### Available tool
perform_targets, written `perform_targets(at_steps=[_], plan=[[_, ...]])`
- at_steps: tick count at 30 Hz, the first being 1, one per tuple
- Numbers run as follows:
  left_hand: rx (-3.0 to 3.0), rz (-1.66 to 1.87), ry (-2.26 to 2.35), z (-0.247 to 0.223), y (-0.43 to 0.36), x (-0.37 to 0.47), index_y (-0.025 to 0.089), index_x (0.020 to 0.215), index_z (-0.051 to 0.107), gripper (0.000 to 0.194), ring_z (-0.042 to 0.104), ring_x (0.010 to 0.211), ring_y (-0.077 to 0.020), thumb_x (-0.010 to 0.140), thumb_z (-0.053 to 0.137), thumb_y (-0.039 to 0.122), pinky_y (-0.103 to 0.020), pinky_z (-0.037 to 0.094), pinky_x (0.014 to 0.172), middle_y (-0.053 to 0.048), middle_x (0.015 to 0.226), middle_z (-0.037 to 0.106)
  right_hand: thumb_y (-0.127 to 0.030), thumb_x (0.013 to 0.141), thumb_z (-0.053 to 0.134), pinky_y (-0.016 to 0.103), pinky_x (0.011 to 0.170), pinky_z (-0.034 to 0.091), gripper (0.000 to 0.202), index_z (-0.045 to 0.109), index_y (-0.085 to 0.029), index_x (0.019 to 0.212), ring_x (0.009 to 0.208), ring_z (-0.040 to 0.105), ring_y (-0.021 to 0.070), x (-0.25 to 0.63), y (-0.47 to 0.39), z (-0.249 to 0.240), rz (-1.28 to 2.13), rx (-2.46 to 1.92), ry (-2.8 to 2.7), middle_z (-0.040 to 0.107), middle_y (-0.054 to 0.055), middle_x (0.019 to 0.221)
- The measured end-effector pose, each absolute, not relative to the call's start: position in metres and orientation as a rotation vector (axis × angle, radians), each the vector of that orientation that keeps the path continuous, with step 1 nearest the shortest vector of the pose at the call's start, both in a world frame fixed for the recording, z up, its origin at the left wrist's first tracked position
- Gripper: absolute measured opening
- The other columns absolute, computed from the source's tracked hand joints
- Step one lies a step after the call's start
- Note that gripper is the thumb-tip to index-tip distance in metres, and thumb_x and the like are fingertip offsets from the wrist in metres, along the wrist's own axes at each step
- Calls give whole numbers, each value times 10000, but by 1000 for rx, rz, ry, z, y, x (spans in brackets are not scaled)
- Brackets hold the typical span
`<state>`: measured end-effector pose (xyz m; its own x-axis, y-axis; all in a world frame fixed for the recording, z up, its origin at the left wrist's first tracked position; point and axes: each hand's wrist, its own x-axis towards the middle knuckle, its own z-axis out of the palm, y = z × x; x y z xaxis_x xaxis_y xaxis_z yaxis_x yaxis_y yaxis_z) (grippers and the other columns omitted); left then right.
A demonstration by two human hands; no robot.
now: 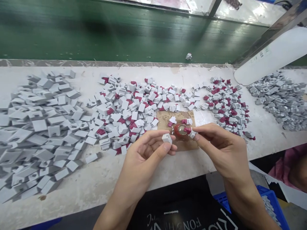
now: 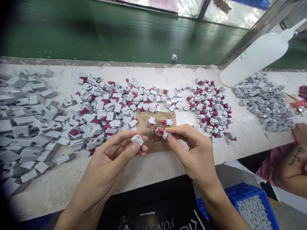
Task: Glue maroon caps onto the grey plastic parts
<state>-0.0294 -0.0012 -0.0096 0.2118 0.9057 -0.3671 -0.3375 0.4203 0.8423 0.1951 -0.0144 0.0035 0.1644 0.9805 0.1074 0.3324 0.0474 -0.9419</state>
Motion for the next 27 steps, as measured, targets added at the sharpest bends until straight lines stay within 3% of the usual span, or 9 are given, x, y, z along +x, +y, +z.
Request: perform_targets(at_steps=[5, 10, 14, 19, 27], plan=[[836, 1047, 1040, -3, 4, -19, 294, 1159, 928, 144, 901, 966, -204, 1042, 956, 373, -289, 769, 927, -30, 1056, 926, -264, 1012, 977, 265, 911, 759, 162, 980, -402, 1097, 1019, 931, 196, 194, -10, 5, 1118, -1303, -1038, 960, -30, 1096], [873, 1066, 952, 6, 9, -5, 272, 1160, 923, 133, 909, 993, -236, 1047, 937, 340, -340, 785, 933, -43, 1122, 928, -400, 963, 1037, 309, 932, 776, 129, 984, -344, 1066, 1030, 943, 241, 192, -10, 10, 1235, -1268, -934, 967, 27, 1093], [874, 1032, 960, 7, 11, -1, 290, 1165, 934, 127, 909, 1105, -266, 1053, 926, 349, -372, 784, 995, -43, 1158, 931, -377, 982, 1021, 311, 905, 781, 116, 983, -365, 1091, 1000, 943, 234, 191, -10, 10, 1245, -1248, -951, 965, 18, 1078], [872, 1032, 971, 4, 12, -1, 286, 1150, 931, 120, 911, 1071, -267, 1052, 923, 354, -373, 788, 978, -44, 1133, 929, -375, 994, 1008, 309, 891, 780, 101, 984, -379, 1093, 981, 936, 227, 192, -11, 8, 1236, -1241, -974, 958, 8, 1084], [1018, 935, 912, 8, 13, -12, 308, 1135, 904, 75, 897, 1093, -243, 1098, 850, 270, -364, 783, 1024, -23, 1156, 895, -189, 1053, 907, 240, 815, 727, 224, 990, -370, 1156, 957, 876, 182, 196, -7, 18, 1246, -1230, -1232, 903, 32, 1044]])
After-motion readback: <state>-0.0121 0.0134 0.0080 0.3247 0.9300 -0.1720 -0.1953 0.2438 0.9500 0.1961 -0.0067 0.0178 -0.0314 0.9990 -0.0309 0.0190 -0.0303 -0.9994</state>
